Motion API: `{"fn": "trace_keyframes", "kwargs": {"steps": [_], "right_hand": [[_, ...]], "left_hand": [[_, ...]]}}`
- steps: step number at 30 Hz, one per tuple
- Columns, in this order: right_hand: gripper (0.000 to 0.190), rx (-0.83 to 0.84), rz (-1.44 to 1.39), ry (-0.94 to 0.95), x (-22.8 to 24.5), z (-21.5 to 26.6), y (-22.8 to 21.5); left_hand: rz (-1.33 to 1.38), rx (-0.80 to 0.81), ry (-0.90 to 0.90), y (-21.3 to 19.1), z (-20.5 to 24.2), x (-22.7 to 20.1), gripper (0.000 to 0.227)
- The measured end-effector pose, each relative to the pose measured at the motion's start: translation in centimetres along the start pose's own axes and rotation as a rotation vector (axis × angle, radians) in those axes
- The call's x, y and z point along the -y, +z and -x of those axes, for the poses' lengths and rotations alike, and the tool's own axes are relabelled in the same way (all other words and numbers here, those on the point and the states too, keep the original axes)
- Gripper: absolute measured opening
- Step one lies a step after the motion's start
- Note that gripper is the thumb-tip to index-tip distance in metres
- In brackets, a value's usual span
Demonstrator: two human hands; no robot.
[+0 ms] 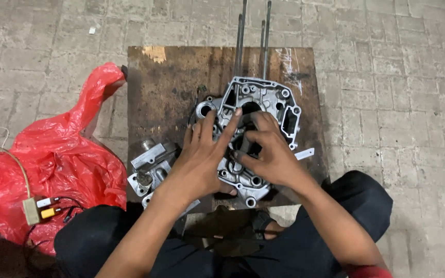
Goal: The person scrubs the exterior and interior surfaces of a disassembled engine casing with a dark abrasive pad. They rotate the casing to reach different sides and continue scrubbing the inner bore and surrounding surfaces.
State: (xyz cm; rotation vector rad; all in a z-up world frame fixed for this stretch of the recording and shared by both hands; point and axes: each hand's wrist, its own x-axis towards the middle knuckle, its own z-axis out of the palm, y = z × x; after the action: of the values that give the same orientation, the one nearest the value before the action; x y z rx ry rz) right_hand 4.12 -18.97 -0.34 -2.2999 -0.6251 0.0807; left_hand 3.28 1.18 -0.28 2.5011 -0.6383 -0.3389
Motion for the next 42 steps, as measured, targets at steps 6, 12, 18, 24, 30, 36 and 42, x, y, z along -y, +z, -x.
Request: {"fn": "trace_keyframes", "kwargs": {"steps": [6, 12, 18, 24, 30, 36, 42], "right_hand": [[0.017, -0.093, 0.015, 0.002, 1.5, -0.7, 0.2], [0.017, -0.025, 0.032, 0.035, 1.1, -0.3, -0.2], [0.012, -0.093, 0.009, -0.029, 1.6, -0.6, 0.2], [0.017, -0.147, 0.067, 0.018, 0.8, -0.7, 1.1], [0.019, -0.022, 0.054, -0.022, 1.2, -0.4, -0.2], [0.01, -0.16, 0.098, 0.022, 0.7, -1.2, 1.5], [0.007, -0.494, -0.304, 0.113, 0.3, -1.2, 0.6]], "left_hand": [[-0.044, -0.073, 0.041, 0.3, 0.4, 0.0, 0.168], [-0.036, -0.046, 0.018, 0.0, 0.2, -0.2, 0.172], [-0.034, -0.081, 0.028, -0.4, 0.4, -0.3, 0.172], [-0.041, -0.043, -0.001, -0.6, 0.1, -0.7, 0.173], [-0.027, -0.003, -0.037, -0.7, 0.0, -0.5, 0.174], [-0.008, 0.013, -0.05, -1.0, -0.1, -0.9, 0.176], [0.146, 0.033, -0.033, -2.2, 0.5, -1.1, 0.161]]}}
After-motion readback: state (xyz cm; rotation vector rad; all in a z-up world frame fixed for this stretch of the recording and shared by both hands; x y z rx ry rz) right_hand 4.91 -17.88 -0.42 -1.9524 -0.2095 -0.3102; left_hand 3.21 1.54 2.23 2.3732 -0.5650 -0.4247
